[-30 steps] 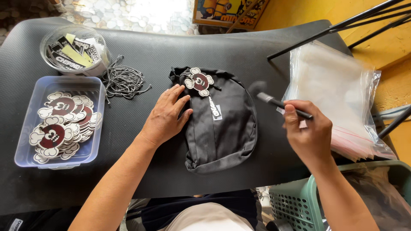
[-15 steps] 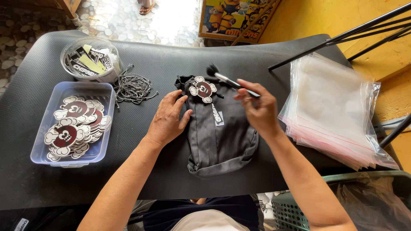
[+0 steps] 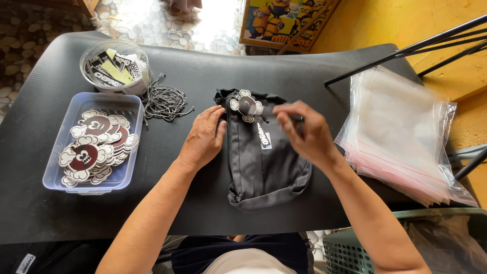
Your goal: The person attaches a string to a circular badge and places it on a black drawstring bag. They then use a brush to clean the bag's surface and finally place the bag into a clear plastic bag.
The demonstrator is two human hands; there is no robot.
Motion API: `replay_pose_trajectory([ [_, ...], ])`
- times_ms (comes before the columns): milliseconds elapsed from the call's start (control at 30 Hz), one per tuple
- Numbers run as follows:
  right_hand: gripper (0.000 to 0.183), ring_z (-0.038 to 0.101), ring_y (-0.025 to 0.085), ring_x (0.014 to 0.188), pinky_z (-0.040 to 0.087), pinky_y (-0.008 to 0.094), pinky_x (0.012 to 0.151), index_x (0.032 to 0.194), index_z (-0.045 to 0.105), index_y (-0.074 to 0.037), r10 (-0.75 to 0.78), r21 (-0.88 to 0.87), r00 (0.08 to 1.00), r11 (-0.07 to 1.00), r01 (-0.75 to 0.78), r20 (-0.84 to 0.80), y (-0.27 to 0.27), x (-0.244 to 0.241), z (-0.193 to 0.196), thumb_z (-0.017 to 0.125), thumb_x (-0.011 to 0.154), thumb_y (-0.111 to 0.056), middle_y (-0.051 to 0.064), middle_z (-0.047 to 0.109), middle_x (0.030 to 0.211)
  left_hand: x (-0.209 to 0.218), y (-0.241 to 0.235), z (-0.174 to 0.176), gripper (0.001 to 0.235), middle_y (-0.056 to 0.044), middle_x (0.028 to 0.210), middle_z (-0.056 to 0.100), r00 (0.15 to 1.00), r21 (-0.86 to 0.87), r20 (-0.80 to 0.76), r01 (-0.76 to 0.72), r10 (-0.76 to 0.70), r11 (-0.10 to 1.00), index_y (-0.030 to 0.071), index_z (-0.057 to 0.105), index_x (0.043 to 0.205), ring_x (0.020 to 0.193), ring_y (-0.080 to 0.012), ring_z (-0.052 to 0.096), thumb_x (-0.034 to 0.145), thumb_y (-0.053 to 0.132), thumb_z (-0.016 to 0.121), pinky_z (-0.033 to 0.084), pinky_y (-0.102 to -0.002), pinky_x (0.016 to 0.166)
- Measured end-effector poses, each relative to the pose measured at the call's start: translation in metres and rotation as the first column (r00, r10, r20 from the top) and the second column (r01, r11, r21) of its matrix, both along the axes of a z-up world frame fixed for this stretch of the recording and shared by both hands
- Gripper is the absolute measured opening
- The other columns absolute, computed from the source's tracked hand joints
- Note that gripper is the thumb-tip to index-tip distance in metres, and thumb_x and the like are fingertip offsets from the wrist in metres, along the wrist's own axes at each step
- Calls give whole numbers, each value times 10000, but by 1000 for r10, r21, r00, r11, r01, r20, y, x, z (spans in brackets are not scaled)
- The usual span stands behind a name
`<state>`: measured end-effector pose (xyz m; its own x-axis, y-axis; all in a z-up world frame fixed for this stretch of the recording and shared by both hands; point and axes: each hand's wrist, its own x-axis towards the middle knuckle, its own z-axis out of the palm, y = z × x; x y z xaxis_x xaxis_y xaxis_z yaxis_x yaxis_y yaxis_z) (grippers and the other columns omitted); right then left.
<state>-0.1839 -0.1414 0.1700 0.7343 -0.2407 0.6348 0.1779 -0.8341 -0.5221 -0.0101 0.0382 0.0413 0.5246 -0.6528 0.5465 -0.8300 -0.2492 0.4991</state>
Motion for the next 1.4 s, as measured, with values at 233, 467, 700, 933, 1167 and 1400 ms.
replay_pose_trajectory([
  [233,244,584,97,476,513,218,542,864,735,-51,211,326,963,934,-148,-169,10,-48,11,564,1021,-129,16,619,505,2,3,-2,350,-157,1315,625,999,-21,-15,42,-42,999,42,601,1324,1268,-333,599,1058,259,530,435,-451,1092],
  [467,323,587,145,411,522,275,459,871,750,17,308,611,932,781,-131,-193,-6,-78,-3,551,1015,-192,88,579,500,1,7,5,346,-169,1325,623,998,-16,-32,59,-59,998,40,598,1321,1260,-345,603,1062,260,531,429,-450,1099],
  [700,323,542,150,378,473,247,464,820,741,-14,-89,430,970,884,182,-228,-44,-132,-26,563,1017,-198,92,553,416,2,8,6,359,-163,1302,634,996,-32,-11,87,-87,996,45,610,1305,1249,-347,610,1037,284,586,431,-455,1101],
  [933,202,663,394,896,498,443,837,1214,760,-32,-328,-199,941,930,308,-77,-78,-119,-35,634,1058,-56,203,699,972,3,6,2,333,-174,1270,642,993,-42,-28,116,-118,992,24,621,1297,1243,-372,603,1027,218,595,431,-474,1092],
  [1167,325,601,253,1047,401,423,882,1134,748,-167,-607,-751,783,577,320,-133,-48,-128,-79,647,961,-423,65,624,1078,6,7,-11,369,-76,1165,614,1000,23,26,4,-5,1000,128,672,1243,1227,-286,568,957,361,695,377,-449,1128],
  [1400,297,647,173,1041,378,368,944,1269,675,-153,-420,-469,860,846,255,-290,-21,-127,-90,578,1031,-301,23,670,1034,4,5,-8,233,57,1073,712,990,-15,107,99,-97,995,206,701,1131,1153,-175,625,928,315,733,403,-359,1076],
])
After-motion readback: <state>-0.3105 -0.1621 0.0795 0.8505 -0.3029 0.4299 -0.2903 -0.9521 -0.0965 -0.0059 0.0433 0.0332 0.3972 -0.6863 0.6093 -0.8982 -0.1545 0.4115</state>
